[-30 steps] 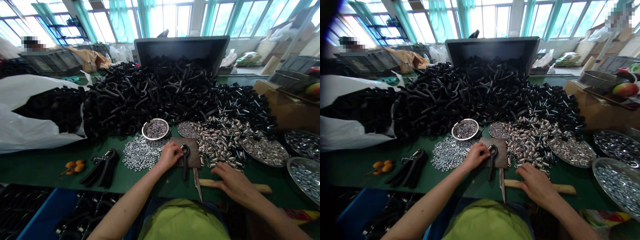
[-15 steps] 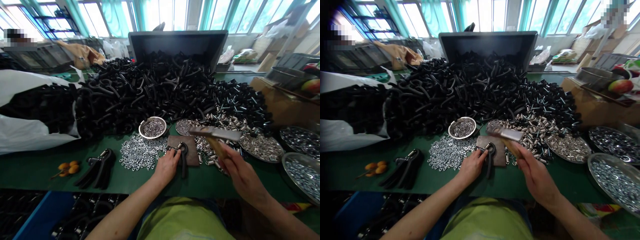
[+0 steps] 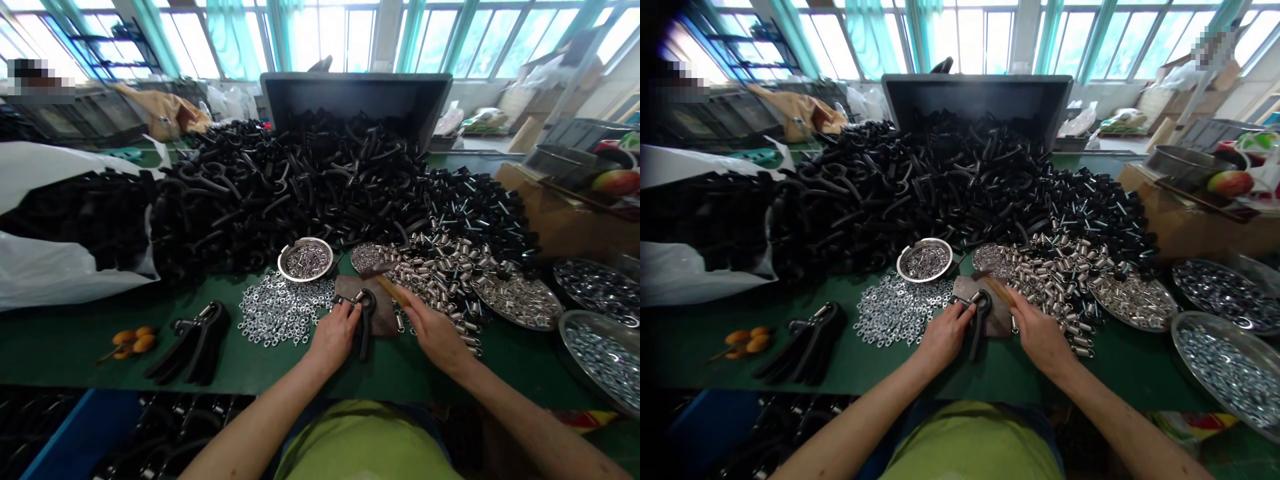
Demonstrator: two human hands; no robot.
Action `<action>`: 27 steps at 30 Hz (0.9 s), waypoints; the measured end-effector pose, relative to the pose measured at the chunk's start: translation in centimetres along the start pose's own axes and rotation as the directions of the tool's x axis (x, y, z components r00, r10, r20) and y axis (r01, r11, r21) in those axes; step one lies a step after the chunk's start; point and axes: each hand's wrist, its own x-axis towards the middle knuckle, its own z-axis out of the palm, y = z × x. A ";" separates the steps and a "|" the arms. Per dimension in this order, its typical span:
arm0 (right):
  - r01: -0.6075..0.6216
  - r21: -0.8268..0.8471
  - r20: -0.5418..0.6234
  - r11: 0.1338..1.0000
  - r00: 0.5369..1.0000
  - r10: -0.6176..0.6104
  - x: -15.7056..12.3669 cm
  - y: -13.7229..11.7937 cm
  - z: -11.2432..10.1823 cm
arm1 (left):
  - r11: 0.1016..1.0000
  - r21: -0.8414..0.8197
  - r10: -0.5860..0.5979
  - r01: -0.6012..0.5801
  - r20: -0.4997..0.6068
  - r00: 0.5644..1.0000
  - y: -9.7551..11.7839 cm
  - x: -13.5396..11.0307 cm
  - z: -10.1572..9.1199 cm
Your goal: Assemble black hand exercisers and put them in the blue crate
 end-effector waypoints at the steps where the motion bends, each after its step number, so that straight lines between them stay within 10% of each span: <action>1: -0.019 -0.004 0.061 1.000 0.998 0.019 -0.2 0.4 0.6 | 1.000 0.008 -0.001 0.001 -0.002 1.000 0.0 0.0 0.1; 16: 0.016 0.143 -0.115 0.990 0.993 0.001 -3.0 -1.3 -1.9 | 0.976 -0.191 -0.138 0.107 -0.155 0.978 -0.1 -0.9 1.9; 22: 0.008 -0.073 0.181 0.997 0.983 0.005 -2.7 0.3 0.8 | 0.976 -0.186 -0.141 0.112 -0.155 0.978 0.0 -0.7 1.7; 27: 0.071 0.057 -0.032 0.996 0.997 -0.069 -2.6 -0.6 0.0 | 0.976 -0.207 -0.111 0.067 -0.209 0.972 -0.2 -0.6 2.1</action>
